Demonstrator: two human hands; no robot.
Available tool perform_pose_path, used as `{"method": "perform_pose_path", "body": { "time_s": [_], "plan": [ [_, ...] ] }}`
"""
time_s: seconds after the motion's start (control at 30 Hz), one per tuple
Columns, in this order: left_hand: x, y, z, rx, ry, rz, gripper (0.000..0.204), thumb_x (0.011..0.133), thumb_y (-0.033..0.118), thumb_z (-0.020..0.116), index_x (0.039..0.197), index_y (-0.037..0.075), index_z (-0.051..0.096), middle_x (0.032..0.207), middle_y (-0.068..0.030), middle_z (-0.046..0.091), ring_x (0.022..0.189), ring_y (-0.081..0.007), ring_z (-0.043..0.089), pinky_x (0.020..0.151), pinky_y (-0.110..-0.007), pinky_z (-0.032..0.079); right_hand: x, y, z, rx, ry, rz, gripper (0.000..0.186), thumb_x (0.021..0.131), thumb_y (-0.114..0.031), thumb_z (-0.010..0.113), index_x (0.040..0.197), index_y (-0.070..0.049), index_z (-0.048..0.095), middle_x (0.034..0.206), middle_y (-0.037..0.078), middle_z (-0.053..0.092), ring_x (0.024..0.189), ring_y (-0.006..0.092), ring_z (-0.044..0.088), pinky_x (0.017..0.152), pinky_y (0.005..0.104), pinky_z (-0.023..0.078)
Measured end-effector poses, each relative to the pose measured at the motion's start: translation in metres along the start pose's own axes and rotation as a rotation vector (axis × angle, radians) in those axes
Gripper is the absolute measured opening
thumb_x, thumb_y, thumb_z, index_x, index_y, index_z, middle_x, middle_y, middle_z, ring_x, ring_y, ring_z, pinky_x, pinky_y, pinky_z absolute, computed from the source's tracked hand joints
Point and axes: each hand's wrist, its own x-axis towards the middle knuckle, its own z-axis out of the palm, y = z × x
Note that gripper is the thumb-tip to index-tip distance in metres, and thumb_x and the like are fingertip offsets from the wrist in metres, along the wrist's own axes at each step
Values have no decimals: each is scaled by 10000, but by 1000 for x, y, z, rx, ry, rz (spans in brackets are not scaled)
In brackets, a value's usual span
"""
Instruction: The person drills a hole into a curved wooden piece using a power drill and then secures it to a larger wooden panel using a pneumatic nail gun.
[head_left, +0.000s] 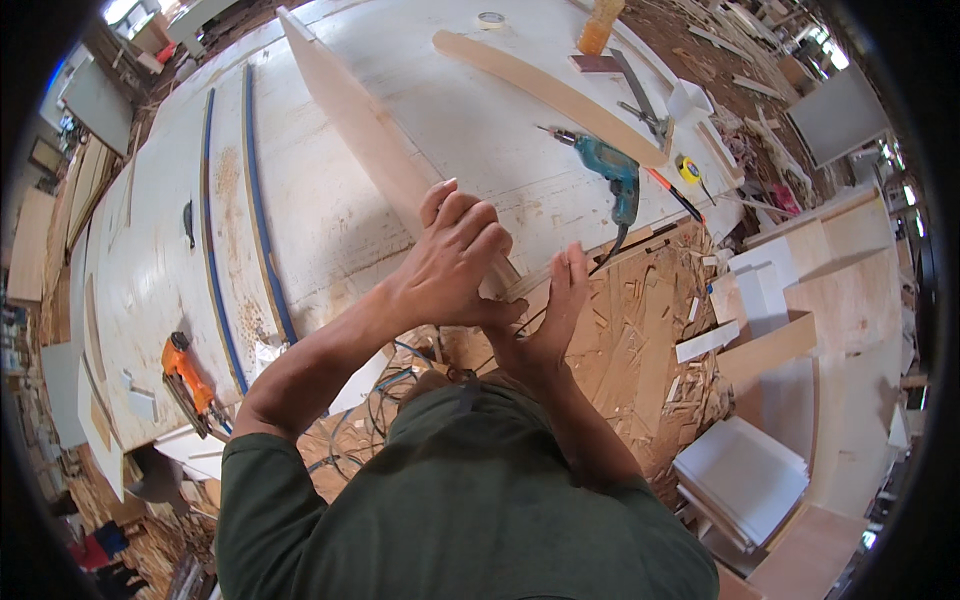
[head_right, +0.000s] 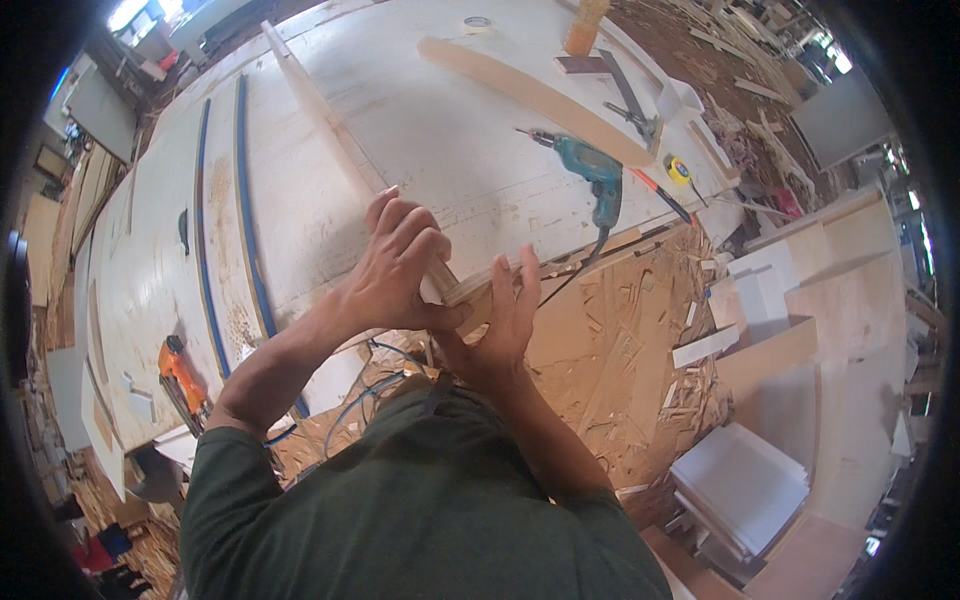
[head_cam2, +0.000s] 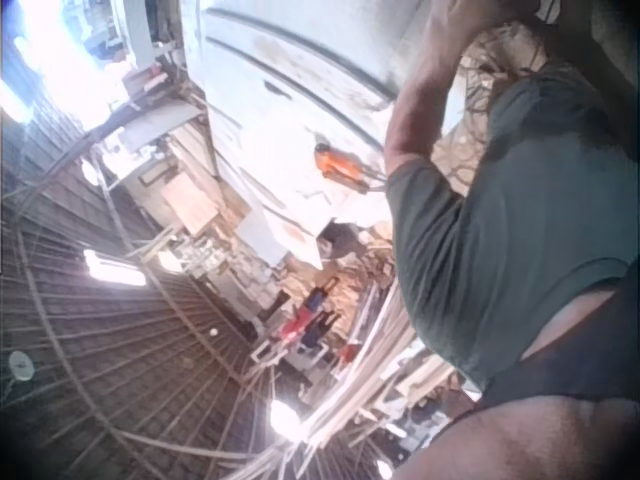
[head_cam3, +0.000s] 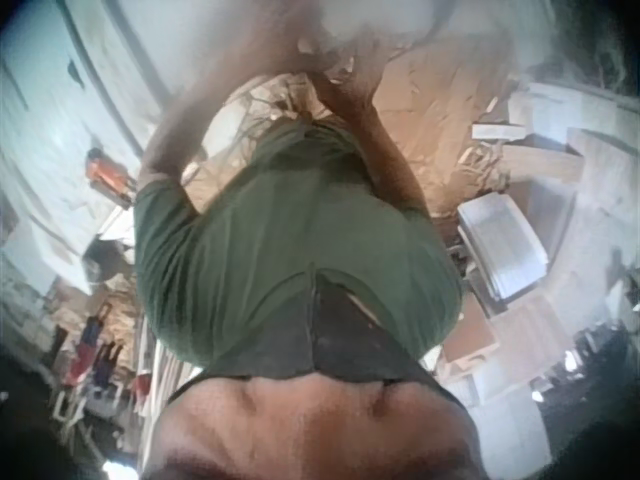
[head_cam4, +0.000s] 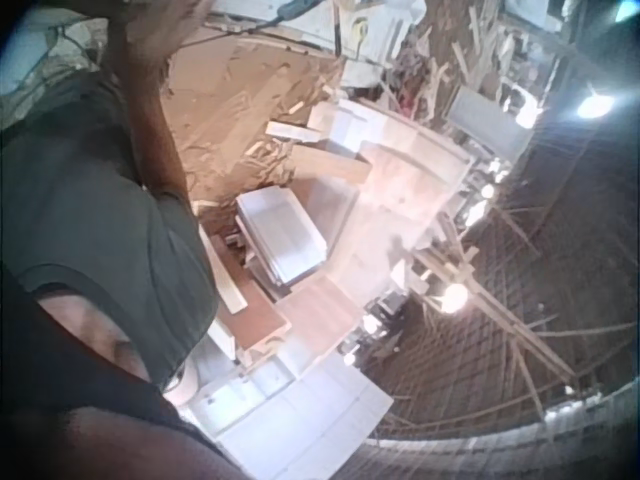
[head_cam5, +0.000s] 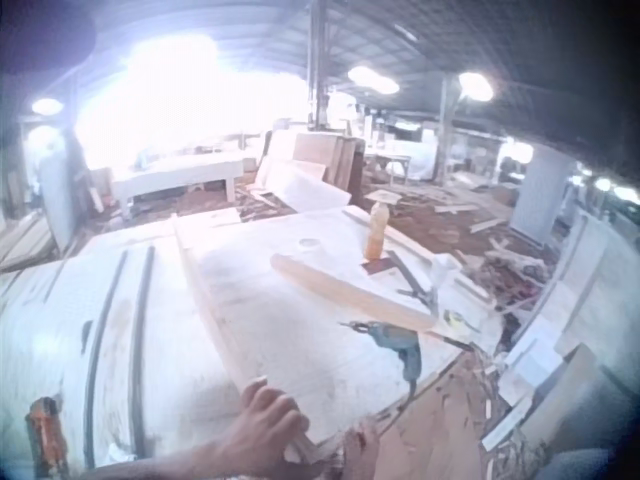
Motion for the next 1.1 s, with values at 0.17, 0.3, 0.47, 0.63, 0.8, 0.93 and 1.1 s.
{"method": "perform_pose_path", "body": {
  "time_s": [0.17, 0.3, 0.47, 0.63, 0.8, 0.93, 1.1],
  "plan": [
    [-7, 0, -4, -5, -14, 0, 591, 547, 435, 848, 943, 78, 593, 1000, -106, 526, 1095, -344, 490, 1121, -588, 234, -9, 3, 9, -2, 60, 4, 786, 874, -335, 781, 1424, 103, 431, 1417, 422, 385, 1265, 556, 488, 1025, 610, 451],
    [-8, -1, -3, -2, 22, 21, 593, 550, 432, 851, 945, 71, 595, 983, -101, 519, 1086, -342, 490, 1114, -589, 230, -5, -5, 15, -20, 102, 7, 738, 871, -293, 775, 1404, 108, 458, 1400, 395, 413, 1252, 537, 504, 1027, 594, 461],
    [-6, -1, -3, -9, 18, 22, 590, 552, 428, 849, 941, 66, 592, 960, -100, 512, 1072, -342, 489, 1104, -590, 232, -7, -7, 15, -49, 92, 24, 720, 868, -269, 770, 1395, 113, 461, 1400, 384, 417, 1254, 527, 508, 1034, 579, 467],
    [-9, -2, -3, 0, 17, 29, 595, 548, 430, 840, 943, 61, 592, 954, -104, 509, 1065, -340, 491, 1099, -590, 232, -9, -11, 17, -18, 96, 68, 693, 877, -258, 747, 1389, 114, 464, 1415, 387, 402, 1269, 530, 501, 1055, 593, 448],
    [-7, -2, -1, -12, 29, 36, 607, 558, 453, 842, 950, 63, 593, 964, -110, 502, 1064, -340, 490, 1098, -587, 230, 2, -9, -8, 165, 74, -41, 559, 879, -164, 702, 1377, 28, 535, 1390, 328, 488, 1298, 507, 499, 1090, 608, 404],
    [-8, -1, -3, 0, 43, 32, 614, 579, 472, 852, 964, 70, 591, 981, -110, 499, 1069, -345, 487, 1098, -589, 229, 48, 1, -43, 168, -302, -153, 425, 802, -43, 680, 1221, -108, 716, 1267, 179, 638, 1234, 394, 587, 1106, 573, 401],
    [-9, -3, -1, -12, 47, 37, 619, 585, 472, 865, 973, 75, 591, 1001, -109, 516, 1076, -342, 486, 1100, -593, 235, 75, 19, -47, 390, -519, -161, 381, 759, 27, 686, 1091, -133, 783, 1079, 77, 698, 976, 268, 668, 908, 424, 534]
  ]
}}
